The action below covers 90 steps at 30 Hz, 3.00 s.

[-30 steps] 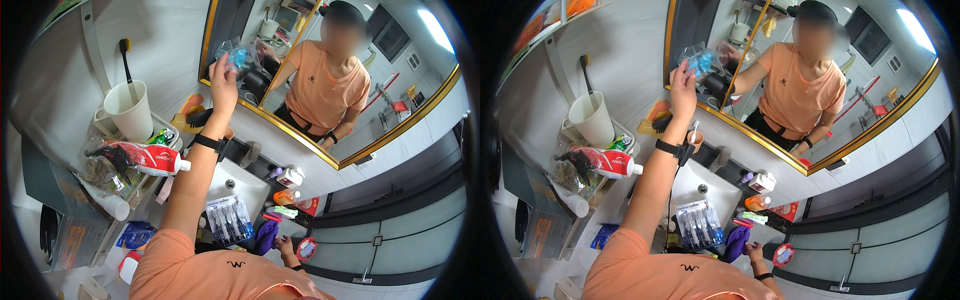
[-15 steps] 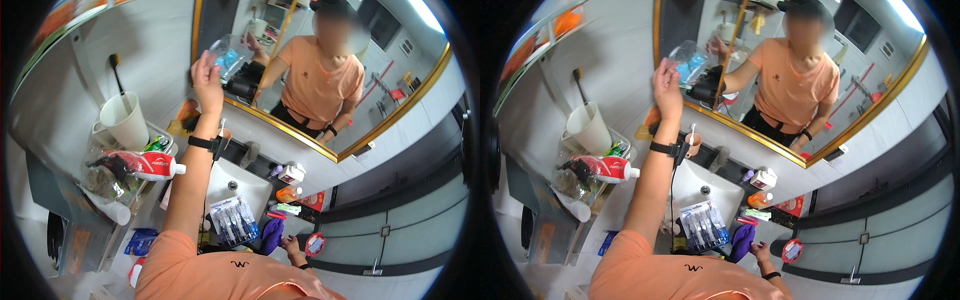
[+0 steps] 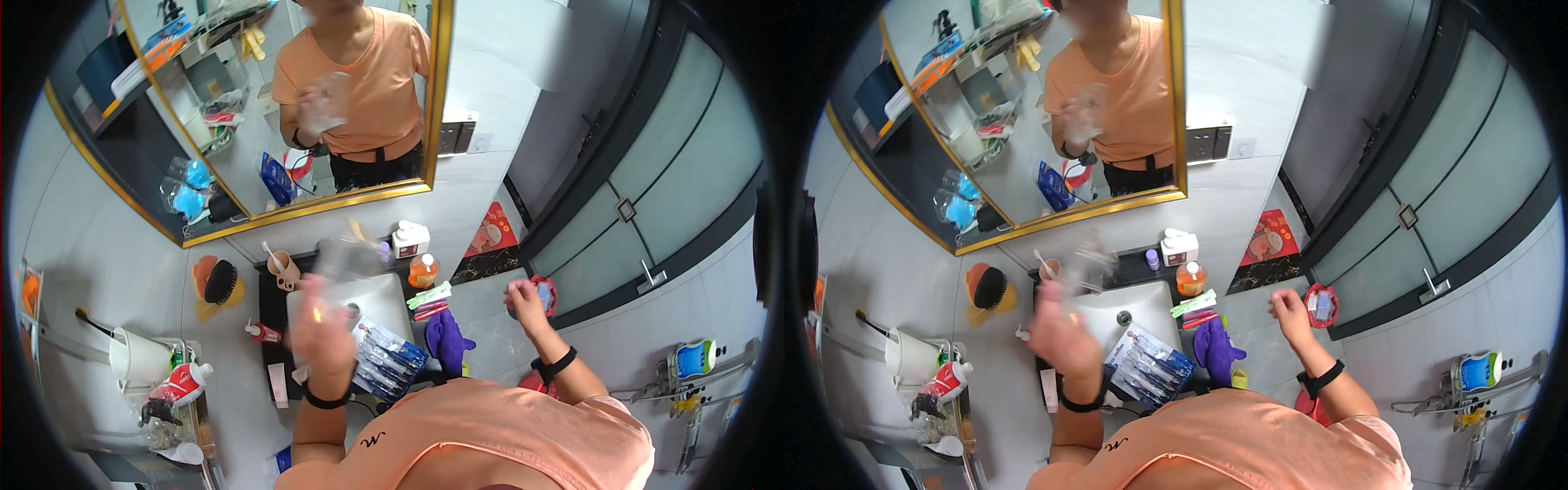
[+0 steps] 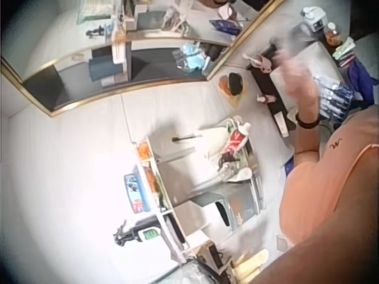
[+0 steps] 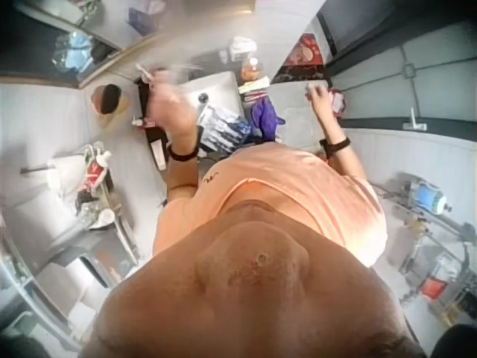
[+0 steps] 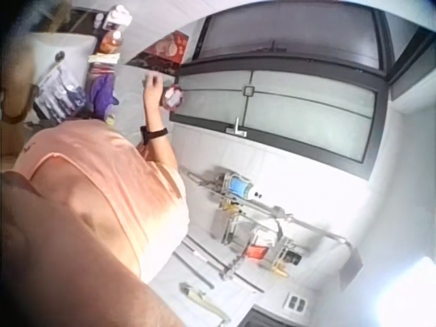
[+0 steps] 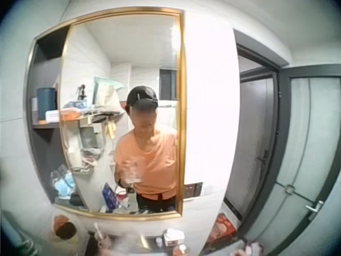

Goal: The person wipes a bathroom mirror and its frame using cloths, then moves various toiletry items on the counter and shelves.

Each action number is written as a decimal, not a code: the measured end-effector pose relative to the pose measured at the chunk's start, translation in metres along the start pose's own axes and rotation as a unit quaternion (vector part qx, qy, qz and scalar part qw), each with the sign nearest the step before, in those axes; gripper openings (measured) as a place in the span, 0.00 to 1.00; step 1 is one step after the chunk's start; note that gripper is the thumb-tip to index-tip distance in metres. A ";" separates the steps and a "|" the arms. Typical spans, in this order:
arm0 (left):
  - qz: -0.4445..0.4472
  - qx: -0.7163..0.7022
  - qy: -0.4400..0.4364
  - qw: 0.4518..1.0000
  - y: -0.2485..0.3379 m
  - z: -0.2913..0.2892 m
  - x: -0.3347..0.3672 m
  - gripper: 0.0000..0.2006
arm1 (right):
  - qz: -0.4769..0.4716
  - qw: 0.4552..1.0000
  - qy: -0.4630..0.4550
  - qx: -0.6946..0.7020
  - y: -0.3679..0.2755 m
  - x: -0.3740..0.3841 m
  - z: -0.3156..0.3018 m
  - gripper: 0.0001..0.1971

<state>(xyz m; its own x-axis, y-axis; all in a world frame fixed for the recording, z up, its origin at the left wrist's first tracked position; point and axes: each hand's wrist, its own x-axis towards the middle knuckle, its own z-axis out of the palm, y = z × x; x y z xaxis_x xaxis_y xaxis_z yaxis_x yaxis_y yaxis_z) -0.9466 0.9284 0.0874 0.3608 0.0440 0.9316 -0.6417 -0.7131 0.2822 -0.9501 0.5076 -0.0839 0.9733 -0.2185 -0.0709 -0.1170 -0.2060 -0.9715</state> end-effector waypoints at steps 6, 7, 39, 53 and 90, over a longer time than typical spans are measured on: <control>0.259 -0.172 -0.185 0.932 0.064 0.074 -0.020 0.21 | 0.080 0.890 -0.348 0.282 -0.180 -0.015 0.034 0.28; 0.259 -0.177 -0.198 0.929 0.066 0.081 -0.019 0.21 | 0.080 0.888 -0.351 0.285 -0.179 -0.006 0.032 0.28; 0.052 0.102 -0.187 0.976 0.045 0.260 0.056 0.29 | -0.272 0.931 -0.106 0.218 -0.201 0.199 0.075 0.18; 0.057 0.116 -0.207 0.970 0.039 0.275 0.051 0.29 | -0.250 0.959 0.007 0.135 -0.208 0.206 0.083 0.16; -0.051 -0.109 -0.332 0.935 0.105 0.175 -0.034 0.28 | -0.112 0.944 -0.121 0.286 -0.193 0.219 0.096 0.21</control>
<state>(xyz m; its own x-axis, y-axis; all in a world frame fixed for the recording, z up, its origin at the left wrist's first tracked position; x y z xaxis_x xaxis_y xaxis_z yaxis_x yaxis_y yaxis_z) -0.9077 0.7291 0.0452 0.7229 -0.3920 0.5690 -0.6770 -0.5663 0.4701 -0.6954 0.5908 0.0666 0.9857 0.0089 0.1682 0.1549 0.3438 -0.9262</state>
